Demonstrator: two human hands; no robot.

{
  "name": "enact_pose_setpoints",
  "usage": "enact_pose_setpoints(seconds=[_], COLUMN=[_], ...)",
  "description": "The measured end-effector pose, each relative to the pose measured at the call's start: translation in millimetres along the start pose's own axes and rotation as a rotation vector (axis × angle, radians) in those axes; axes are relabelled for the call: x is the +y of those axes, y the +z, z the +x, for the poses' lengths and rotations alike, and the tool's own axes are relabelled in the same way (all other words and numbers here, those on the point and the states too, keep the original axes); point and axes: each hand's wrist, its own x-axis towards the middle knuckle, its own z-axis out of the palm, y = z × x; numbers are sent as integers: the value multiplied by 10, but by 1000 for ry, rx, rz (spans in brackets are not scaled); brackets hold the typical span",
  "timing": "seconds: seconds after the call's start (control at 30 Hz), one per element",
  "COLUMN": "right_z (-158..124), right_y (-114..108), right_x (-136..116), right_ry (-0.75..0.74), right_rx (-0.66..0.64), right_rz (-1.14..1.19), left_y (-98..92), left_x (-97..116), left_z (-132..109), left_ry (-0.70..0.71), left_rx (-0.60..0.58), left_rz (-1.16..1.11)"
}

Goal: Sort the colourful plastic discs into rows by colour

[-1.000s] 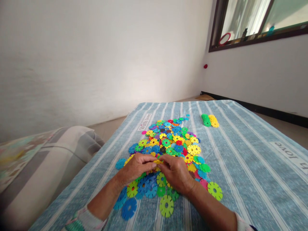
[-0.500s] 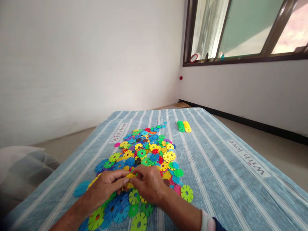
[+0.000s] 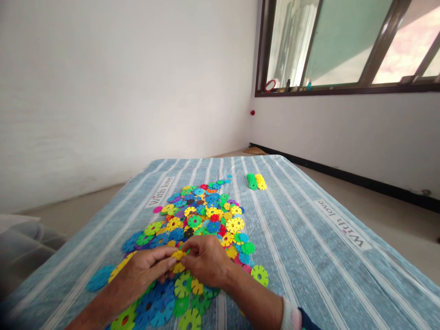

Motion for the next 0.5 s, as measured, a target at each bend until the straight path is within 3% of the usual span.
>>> enact_pose_setpoints(seconds=[0.13,0.23,0.33,0.43,0.5], right_z=[15,79,184,304,387], right_y=[-40,-215,-584,-1084,-1423], right_x=[-19,-22,5,91,191], right_ry=[-11,-40,-51,97,159], right_rx=[-2,58,230,560,692], right_rz=[-3,64,112,102,80], left_y=[26,20,2,-2,5], left_x=[0,-20,-62,-106,-131], left_z=[2,5,5,6,8], left_ry=[-38,-81,-64,-16,12], left_rx=[65,151,205,236,258], left_rz=[-8,-68,-105,-88,-52])
